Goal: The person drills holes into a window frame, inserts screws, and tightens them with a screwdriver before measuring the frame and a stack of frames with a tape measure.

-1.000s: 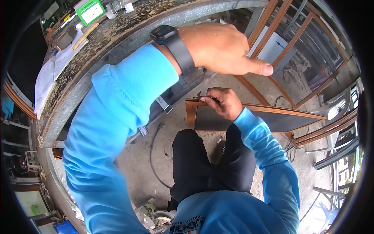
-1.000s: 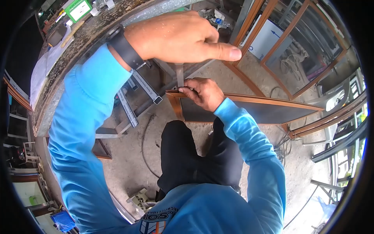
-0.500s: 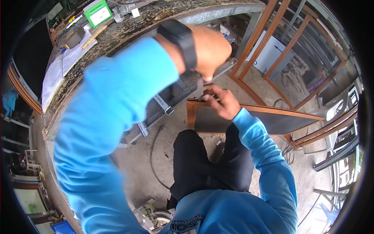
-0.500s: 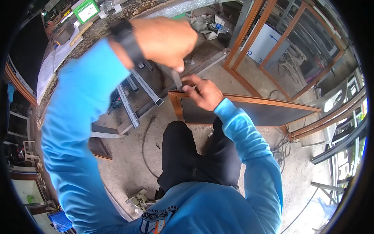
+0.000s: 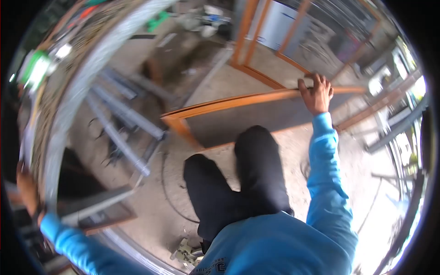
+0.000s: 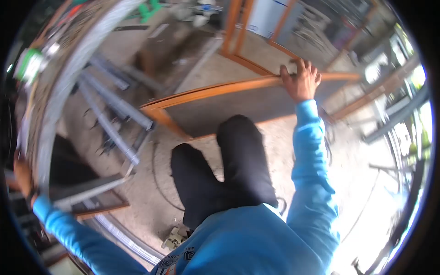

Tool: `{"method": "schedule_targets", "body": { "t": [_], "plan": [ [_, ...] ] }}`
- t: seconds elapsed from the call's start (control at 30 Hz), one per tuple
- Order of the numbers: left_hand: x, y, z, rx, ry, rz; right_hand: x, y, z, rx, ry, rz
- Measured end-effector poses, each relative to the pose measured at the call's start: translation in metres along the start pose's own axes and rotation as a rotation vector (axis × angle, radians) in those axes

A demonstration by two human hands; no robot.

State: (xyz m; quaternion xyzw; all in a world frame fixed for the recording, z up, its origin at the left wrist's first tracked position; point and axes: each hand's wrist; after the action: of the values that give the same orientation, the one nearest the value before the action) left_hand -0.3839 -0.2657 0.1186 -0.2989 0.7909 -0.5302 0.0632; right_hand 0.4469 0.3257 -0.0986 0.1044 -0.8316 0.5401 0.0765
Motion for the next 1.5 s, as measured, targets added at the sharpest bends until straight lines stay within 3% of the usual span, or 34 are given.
{"method": "schedule_targets", "body": {
  "t": [0.03, 0.07, 0.1, 0.13, 0.23, 0.27, 0.37, 0.43, 0.47, 0.53, 0.6, 0.67, 0.87, 0.93, 1.03, 1.13, 1.17, 1.3, 1.5],
  "plan": [
    [-0.023, -0.018, -0.009, 0.071, -0.146, 0.035, -0.029, 0.012, -0.015, -0.103, 0.162, -0.026],
    [-0.006, -0.018, -0.014, 0.050, -0.022, -0.133, -0.061, 0.032, -0.026, -0.211, 0.313, -0.053],
    [0.000, -0.024, -0.018, 0.090, 0.044, -0.312, -0.090, 0.052, -0.032, -0.189, 0.450, -0.233],
    [-0.026, -0.041, -0.024, -0.002, 0.067, -0.363, -0.107, 0.061, -0.036, -0.167, 0.579, -0.428],
    [-0.219, -0.083, -0.044, -0.305, 0.015, -0.104, -0.092, 0.052, -0.019, -0.191, 0.730, -0.743],
    [-0.273, -0.091, -0.047, -0.322, -0.003, 0.016, -0.064, 0.025, -0.013, -0.078, 0.953, -1.010],
    [-0.386, -0.094, -0.060, -0.181, 0.199, 0.188, -0.070, 0.008, -0.006, 0.321, 1.304, -1.112],
    [-0.424, -0.091, -0.071, -0.084, 0.377, 0.275, -0.078, 0.004, -0.001, 0.341, 1.430, -1.133],
    [-0.433, -0.093, -0.074, -0.036, 0.431, 0.332, -0.063, -0.019, 0.007, 0.395, 1.355, -1.100],
    [-0.453, -0.120, -0.079, 0.087, 0.351, 0.623, -0.030, -0.068, 0.025, 0.428, 1.228, -1.090],
    [-0.463, -0.152, -0.087, 0.223, 0.347, 0.804, 0.026, -0.138, 0.029, 0.231, 1.178, -1.100],
    [-0.465, -0.181, -0.096, 0.354, 0.404, 0.875, 0.026, -0.176, 0.028, 0.242, 1.013, -1.022],
    [-0.446, -0.247, -0.148, 0.347, 0.501, 0.974, 0.018, -0.309, -0.048, 0.247, 0.617, -0.766],
    [-0.446, -0.262, -0.163, 0.311, 0.501, 0.999, -0.018, -0.333, -0.081, 0.413, 0.565, -0.716],
    [-0.455, -0.271, -0.174, 0.239, 0.504, 1.034, -0.031, -0.398, -0.114, 0.472, 0.213, -0.622],
    [-0.482, -0.290, -0.185, 0.230, 0.466, 1.109, -0.046, -0.424, -0.129, 0.536, 0.199, -0.449],
    [-0.490, -0.294, -0.189, 0.208, 0.484, 1.097, -0.044, -0.434, -0.135, 0.511, 0.203, -0.544],
    [-0.520, -0.317, -0.214, 0.175, 0.601, 1.101, -0.070, -0.467, -0.176, 0.673, 0.272, -0.336],
    [-0.582, -0.317, -0.244, 0.137, 0.613, 1.066, -0.087, -0.499, -0.183, 0.787, 0.169, -0.183]
  ]
}}
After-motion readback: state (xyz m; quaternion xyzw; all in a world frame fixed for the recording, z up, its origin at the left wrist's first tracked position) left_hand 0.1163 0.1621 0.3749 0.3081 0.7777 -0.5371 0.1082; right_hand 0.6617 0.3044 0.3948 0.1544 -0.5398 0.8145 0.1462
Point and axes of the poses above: each hand's wrist, its own z-axis away from the middle knuckle, its own y-axis out of the palm, x = y × z, and after that the axes turned 8 degrees about y, right-handed
